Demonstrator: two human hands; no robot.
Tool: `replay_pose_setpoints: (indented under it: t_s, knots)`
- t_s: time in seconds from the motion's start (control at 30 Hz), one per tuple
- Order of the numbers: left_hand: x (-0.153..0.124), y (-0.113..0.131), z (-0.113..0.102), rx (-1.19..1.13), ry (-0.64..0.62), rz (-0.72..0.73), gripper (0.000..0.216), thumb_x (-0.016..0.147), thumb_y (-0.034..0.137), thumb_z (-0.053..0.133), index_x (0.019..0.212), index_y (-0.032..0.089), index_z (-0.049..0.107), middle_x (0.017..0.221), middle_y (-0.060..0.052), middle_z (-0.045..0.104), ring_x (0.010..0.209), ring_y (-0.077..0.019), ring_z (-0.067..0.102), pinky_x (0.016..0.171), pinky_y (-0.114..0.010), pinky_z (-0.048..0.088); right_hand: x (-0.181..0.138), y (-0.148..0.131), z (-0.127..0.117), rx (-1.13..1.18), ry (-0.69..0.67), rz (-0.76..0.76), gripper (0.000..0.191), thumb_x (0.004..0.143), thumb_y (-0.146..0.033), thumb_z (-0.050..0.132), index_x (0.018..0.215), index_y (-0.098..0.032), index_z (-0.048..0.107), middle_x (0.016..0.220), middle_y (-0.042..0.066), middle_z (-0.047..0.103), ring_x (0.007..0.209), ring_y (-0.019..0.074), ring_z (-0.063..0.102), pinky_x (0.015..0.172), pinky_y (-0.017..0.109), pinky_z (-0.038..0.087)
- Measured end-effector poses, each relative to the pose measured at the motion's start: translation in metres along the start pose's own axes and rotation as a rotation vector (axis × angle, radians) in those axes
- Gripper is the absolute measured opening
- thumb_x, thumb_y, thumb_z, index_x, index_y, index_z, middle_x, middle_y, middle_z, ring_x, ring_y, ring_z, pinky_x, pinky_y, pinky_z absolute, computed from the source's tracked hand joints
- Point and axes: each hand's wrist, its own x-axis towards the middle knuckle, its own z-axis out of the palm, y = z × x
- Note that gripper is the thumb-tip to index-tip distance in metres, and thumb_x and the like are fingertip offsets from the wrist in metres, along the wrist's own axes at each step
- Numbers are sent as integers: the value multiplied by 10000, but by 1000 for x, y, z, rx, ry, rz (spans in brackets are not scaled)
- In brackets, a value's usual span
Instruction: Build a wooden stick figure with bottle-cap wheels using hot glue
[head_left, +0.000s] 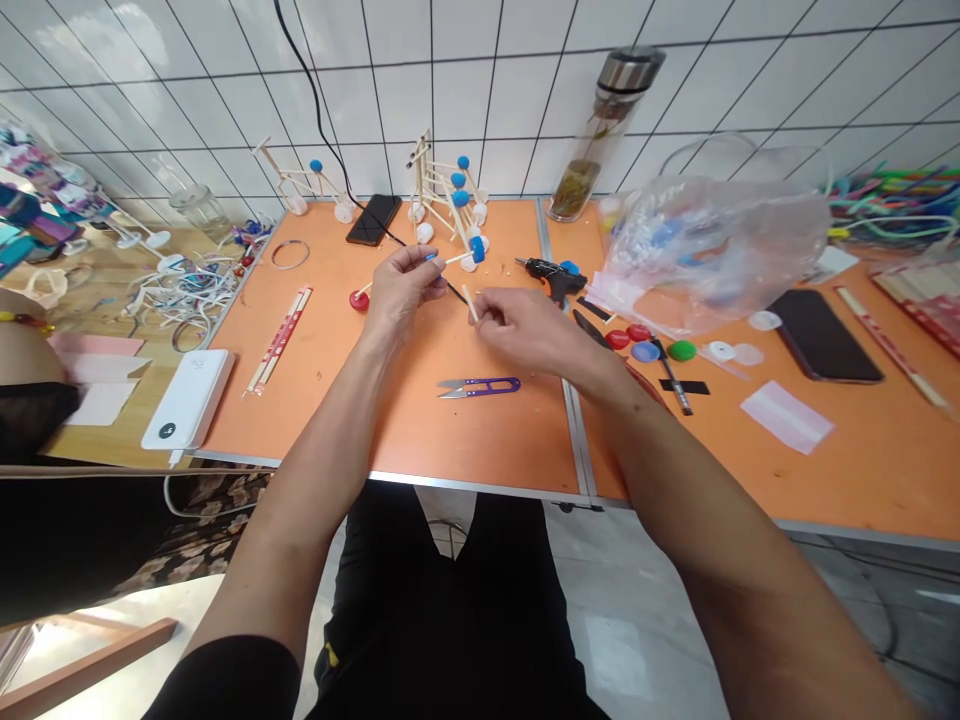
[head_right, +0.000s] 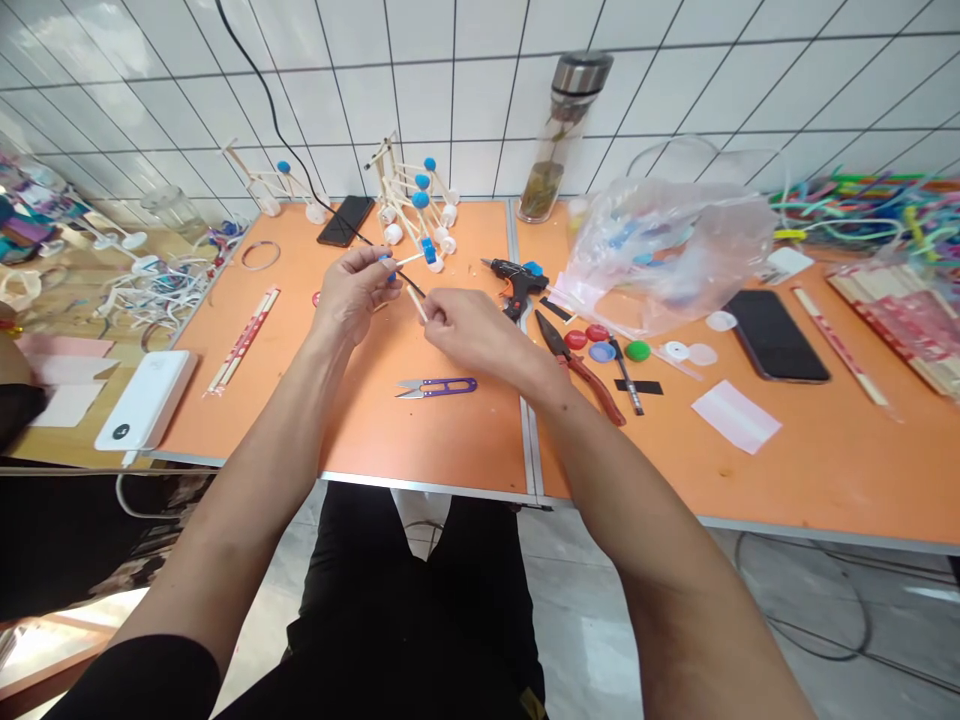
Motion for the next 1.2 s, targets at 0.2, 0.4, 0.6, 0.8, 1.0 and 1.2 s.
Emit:
replay_pose_setpoints:
  t_s: [0.2, 0.4, 0.6, 0.8, 1.0, 1.2]
  knots:
    - [-4, -1, 1, 7, -125, -41, 130, 905, 133, 917, 952, 205, 820, 864, 0, 832, 643, -91, 712, 629, -199, 595, 8, 20, -21, 440, 337, -20, 146, 991, -249, 783, 890, -290, 685, 791, 8, 722, 770, 232, 701, 720, 384, 581]
    - [-11, -3, 5, 77, -228, -106, 132, 891, 127, 896, 993, 186, 835, 838, 1, 828, 624, -95, 725, 622, -201, 603, 16, 32, -21, 574, 497, 18, 227, 941, -335, 905, 983, -330, 683, 805, 0, 724, 770, 256, 773, 687, 422, 692]
    - [-17, -5, 13, 121, -263, -131, 131, 890, 50, 825, 923, 176, 804, 779, 14, 778, 599, -100, 710, 593, -214, 601, 15, 26, -16, 582, 449, 24, 250, 993, -409, 887, 1030, -339, 649, 844, -13, 743, 746, 222, 762, 676, 373, 672]
    - [-18, -7, 14, 167, -278, -145, 143, 867, 60, 859, 905, 180, 791, 779, 12, 767, 617, -104, 713, 610, -210, 605, 14, 26, -13, 529, 428, 14, 265, 1018, -442, 832, 934, -333, 606, 800, 6, 700, 737, 242, 715, 717, 421, 645]
    - [-17, -14, 14, 168, -280, -142, 140, 891, 61, 845, 888, 190, 790, 799, 0, 781, 620, -113, 711, 601, -232, 615, 17, 33, -12, 485, 481, 11, 248, 1030, -490, 814, 953, -332, 639, 792, 4, 629, 763, 254, 665, 757, 437, 619]
    - [-20, -16, 17, 143, -277, -121, 144, 900, 50, 817, 898, 191, 788, 770, 20, 763, 590, -117, 711, 568, -236, 607, 16, 31, -6, 422, 466, -41, 244, 1040, -455, 829, 939, -309, 663, 857, 10, 660, 788, 234, 631, 801, 419, 572]
